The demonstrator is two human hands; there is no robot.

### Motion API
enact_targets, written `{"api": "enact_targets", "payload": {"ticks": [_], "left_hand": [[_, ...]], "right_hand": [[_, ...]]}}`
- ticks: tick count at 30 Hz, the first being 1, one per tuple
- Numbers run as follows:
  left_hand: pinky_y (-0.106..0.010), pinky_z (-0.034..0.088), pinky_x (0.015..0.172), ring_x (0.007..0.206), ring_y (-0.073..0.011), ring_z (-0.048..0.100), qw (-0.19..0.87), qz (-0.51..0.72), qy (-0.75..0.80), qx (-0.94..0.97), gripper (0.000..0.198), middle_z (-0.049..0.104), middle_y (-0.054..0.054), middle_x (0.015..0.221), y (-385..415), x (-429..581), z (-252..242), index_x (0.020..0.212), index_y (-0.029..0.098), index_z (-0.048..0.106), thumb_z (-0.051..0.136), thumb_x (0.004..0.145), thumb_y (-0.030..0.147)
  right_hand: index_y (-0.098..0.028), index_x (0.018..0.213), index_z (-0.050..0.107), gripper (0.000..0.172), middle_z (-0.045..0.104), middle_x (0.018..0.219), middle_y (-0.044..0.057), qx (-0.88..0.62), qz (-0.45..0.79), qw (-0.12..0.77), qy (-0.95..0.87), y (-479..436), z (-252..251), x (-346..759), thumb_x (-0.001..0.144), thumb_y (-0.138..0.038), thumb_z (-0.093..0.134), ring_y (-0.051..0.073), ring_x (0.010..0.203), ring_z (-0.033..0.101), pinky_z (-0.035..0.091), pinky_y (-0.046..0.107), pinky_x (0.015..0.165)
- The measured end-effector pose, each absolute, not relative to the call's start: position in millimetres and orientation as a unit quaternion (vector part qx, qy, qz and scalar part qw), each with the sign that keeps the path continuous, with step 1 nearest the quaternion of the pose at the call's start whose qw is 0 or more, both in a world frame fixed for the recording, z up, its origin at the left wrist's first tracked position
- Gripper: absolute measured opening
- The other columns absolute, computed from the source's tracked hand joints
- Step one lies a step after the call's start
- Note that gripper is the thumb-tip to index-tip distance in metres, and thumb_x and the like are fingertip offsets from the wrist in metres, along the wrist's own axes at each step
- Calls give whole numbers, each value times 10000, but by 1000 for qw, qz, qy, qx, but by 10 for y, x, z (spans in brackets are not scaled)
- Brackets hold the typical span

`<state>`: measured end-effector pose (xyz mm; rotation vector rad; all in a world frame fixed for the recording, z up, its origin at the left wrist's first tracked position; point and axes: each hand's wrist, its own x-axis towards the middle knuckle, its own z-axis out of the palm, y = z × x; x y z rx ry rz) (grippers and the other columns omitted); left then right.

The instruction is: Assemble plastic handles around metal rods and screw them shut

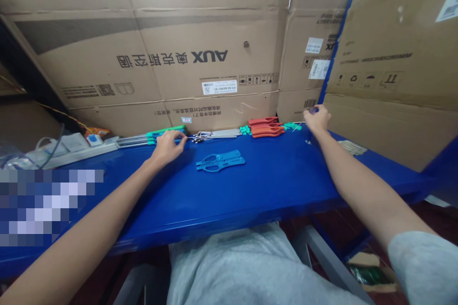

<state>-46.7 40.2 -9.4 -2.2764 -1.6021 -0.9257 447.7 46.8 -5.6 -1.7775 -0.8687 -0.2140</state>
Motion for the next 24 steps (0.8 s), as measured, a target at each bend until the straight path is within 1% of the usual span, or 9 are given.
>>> {"api": "enact_targets", "payload": {"ticks": [2, 5, 8, 12, 15, 17, 20, 22, 24], "left_hand": [[-405, 437, 853, 982, -288, 607, 102, -315, -541, -773, 223, 703, -96, 956, 408, -471, -99, 824, 183, 644, 463, 821, 314], [-407, 440, 853, 989, -291, 606, 101, -318, -536, -776, 224, 702, -99, 960, 415, -474, -106, 828, 182, 644, 462, 819, 313], [-414, 440, 852, 993, -298, 603, 101, -318, -534, -777, 228, 701, -103, 958, 419, -474, -114, 832, 179, 643, 458, 817, 312], [-421, 441, 856, 995, -303, 600, 99, -313, -536, -778, 225, 702, -105, 961, 419, -474, -119, 824, 183, 643, 460, 813, 312], [-420, 440, 864, 997, -300, 599, 97, -311, -536, -779, 221, 700, -106, 969, 417, -472, -115, 821, 186, 644, 462, 812, 311], [-416, 440, 867, 997, -298, 599, 96, -309, -538, -779, 217, 700, -104, 971, 411, -467, -109, 820, 188, 645, 464, 813, 307], [-415, 437, 873, 1004, -297, 597, 94, -305, -541, -778, 210, 700, -102, 969, 394, -456, -95, 823, 189, 647, 468, 816, 298], [-416, 434, 882, 1009, -294, 595, 92, -304, -542, -778, 206, 700, -102, 972, 382, -449, -86, 829, 185, 650, 473, 818, 291], [-418, 432, 887, 1010, -290, 594, 89, -302, -541, -779, 205, 699, -103, 976, 373, -445, -81, 833, 178, 652, 478, 819, 286]], "right_hand": [[-165, 1122, 559, 414, 593, 977, 140, -748, -102, 547, -362, 455, -57, 4461, 713, -227, 559, 275, 971, 517, 443, 410, 829], [-178, 1130, 543, 398, 598, 957, 128, -738, -117, 542, -385, 436, -88, 4457, 733, -181, 512, 263, 963, 527, 445, 405, 824], [-181, 1139, 539, 400, 604, 965, 128, -740, -108, 529, -401, 427, -123, 4453, 742, -161, 496, 255, 959, 536, 451, 400, 824], [-181, 1132, 557, 398, 610, 983, 137, -750, -89, 526, -391, 425, -113, 4421, 736, -211, 537, 262, 953, 550, 459, 414, 831], [-171, 1139, 574, 416, 630, 955, 135, -752, -97, 530, -380, 425, -71, 4405, 736, -269, 554, 274, 954, 564, 464, 418, 835], [-171, 1165, 576, 440, 646, 932, 127, -752, -107, 529, -380, 423, -48, 4403, 739, -281, 551, 273, 956, 572, 466, 410, 838], [-188, 1191, 583, 471, 660, 950, 121, -752, -113, 525, -382, 419, -26, 4402, 730, -281, 560, 270, 961, 582, 472, 402, 835], [-194, 1171, 604, 473, 661, 973, 122, -756, -109, 516, -388, 421, -5, 4394, 707, -283, 589, 272, 965, 588, 479, 403, 830], [-193, 1104, 641, 446, 661, 969, 119, -766, -99, 491, -402, 430, 35, 4380, 667, -283, 637, 271, 950, 598, 486, 405, 825]]}}
